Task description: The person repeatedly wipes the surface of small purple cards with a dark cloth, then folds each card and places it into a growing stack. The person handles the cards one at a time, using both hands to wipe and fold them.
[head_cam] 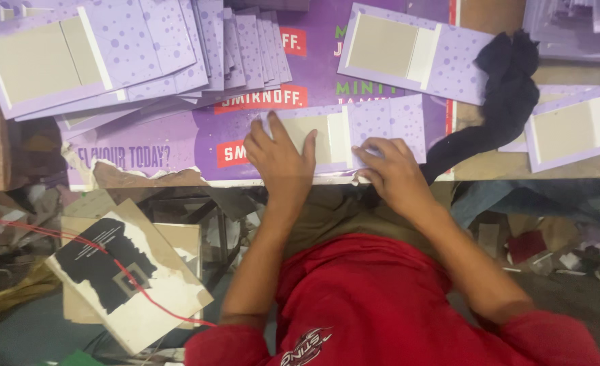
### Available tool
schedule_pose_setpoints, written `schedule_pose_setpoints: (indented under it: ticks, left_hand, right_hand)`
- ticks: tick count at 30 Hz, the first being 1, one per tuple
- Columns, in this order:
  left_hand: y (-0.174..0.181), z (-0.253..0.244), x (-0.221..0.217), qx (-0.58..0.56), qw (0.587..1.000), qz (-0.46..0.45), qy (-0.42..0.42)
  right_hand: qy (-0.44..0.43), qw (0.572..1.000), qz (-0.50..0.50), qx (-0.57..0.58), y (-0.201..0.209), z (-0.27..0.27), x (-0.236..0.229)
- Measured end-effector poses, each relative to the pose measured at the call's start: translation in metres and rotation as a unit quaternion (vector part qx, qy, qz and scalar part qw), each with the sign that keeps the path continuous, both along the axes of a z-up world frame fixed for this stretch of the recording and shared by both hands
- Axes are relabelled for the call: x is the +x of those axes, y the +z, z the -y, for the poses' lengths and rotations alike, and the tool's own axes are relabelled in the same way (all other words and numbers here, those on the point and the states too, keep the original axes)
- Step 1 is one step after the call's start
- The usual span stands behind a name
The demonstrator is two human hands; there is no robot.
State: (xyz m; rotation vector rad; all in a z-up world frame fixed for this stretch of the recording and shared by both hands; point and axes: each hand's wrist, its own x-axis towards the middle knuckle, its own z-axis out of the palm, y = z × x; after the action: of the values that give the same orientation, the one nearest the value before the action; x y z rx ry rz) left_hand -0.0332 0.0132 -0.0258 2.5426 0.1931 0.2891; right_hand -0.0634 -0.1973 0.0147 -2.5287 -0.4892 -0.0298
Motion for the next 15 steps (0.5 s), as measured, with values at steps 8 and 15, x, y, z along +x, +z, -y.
schedule_pose_setpoints:
  ticks: [8, 15]
  left_hand:
    - [0.045, -0.039, 0.014, -0.349, 0.929, -0.105, -0.072]
    - [0.078, 0.021, 0.031, -0.356, 0.911, -0.050, -0.200]
  right_hand:
    - [0.016, 0.998, -0.023, 0.059, -0.023, 0.008, 0.001]
    - [0.080, 0.994, -0.061, 0.051, -0.034, 0.029, 0.006]
